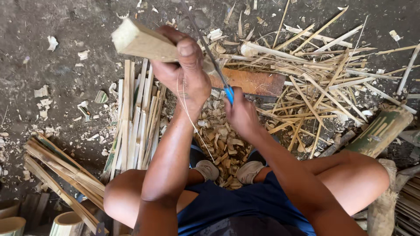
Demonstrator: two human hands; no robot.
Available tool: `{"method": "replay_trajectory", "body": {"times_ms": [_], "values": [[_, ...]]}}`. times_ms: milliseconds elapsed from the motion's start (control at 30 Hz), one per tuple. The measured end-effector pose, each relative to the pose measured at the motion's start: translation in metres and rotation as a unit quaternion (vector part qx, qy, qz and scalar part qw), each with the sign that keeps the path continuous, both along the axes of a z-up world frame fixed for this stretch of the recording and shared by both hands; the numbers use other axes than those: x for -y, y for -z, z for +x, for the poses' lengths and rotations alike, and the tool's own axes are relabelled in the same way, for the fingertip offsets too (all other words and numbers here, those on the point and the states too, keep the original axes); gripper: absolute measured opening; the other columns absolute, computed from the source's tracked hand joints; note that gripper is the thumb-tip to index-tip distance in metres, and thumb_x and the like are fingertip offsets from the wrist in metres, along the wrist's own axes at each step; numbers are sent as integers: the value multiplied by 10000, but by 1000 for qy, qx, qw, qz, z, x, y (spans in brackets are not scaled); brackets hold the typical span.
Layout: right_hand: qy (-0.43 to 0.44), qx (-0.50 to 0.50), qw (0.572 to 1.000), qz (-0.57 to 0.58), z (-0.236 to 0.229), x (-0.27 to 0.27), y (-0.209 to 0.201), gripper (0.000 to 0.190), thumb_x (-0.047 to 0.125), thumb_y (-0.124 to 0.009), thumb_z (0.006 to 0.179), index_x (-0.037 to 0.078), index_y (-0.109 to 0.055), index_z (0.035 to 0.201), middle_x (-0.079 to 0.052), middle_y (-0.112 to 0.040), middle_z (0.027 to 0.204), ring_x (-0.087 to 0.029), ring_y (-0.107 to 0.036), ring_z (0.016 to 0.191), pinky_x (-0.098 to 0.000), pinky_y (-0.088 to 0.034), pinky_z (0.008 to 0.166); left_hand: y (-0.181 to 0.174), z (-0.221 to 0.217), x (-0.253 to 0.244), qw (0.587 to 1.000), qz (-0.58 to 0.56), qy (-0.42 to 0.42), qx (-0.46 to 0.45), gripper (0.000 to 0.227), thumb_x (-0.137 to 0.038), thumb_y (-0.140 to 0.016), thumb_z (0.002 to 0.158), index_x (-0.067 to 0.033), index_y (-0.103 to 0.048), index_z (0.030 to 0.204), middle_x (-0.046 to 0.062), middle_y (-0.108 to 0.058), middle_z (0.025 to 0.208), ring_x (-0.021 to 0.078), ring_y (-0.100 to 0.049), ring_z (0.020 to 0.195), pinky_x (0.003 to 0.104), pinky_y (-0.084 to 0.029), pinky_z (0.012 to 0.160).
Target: The person sits on the ground and uses a knife to shave the surface of bamboo strips, removing thin layers of material. The person repeatedly picks up bamboo strips, shaves them, and places them back down among other processed pieces.
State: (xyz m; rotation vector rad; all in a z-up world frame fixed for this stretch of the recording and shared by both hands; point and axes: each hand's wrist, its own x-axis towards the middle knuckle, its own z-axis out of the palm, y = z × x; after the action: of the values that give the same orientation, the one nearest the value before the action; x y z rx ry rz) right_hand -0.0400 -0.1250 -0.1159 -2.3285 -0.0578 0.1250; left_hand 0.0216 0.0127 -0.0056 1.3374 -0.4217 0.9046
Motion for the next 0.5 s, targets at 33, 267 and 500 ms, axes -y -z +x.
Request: {"method": "replay_trajectory", "body": {"times_ms": [33,267,500], "values": [[18,-86,995,-50,5,-2,1,280,198,-488,1114,-40,-417,1242,-122,-611,607,-250,-574,441,-374,-438,388,-5,4,-1,1000,-4,5,11,470,-558,-603,1088,-98,-513,1051,-9,-548,720,84,-534,556,242,-445,472],[1,64,992,106,7,-2,50,271,97,-503,1045,-21,-412,1271,-116,-609,665,-186,-602,434,-347,-479,319,-13,20,-3,998,-33,0,52,440,-500,-629,1066,-76,-513,1074,1,-503,730,58,-473,481,234,-386,377],[96,-194,975,45,32,9,104,287,133,-509,1043,-6,-441,1286,-107,-634,706,-189,-623,484,-339,-485,365,-16,46,-28,996,-34,-4,88,314,-431,-622,1104,-128,-560,1049,23,-518,688,108,-462,446,272,-409,402]]}}
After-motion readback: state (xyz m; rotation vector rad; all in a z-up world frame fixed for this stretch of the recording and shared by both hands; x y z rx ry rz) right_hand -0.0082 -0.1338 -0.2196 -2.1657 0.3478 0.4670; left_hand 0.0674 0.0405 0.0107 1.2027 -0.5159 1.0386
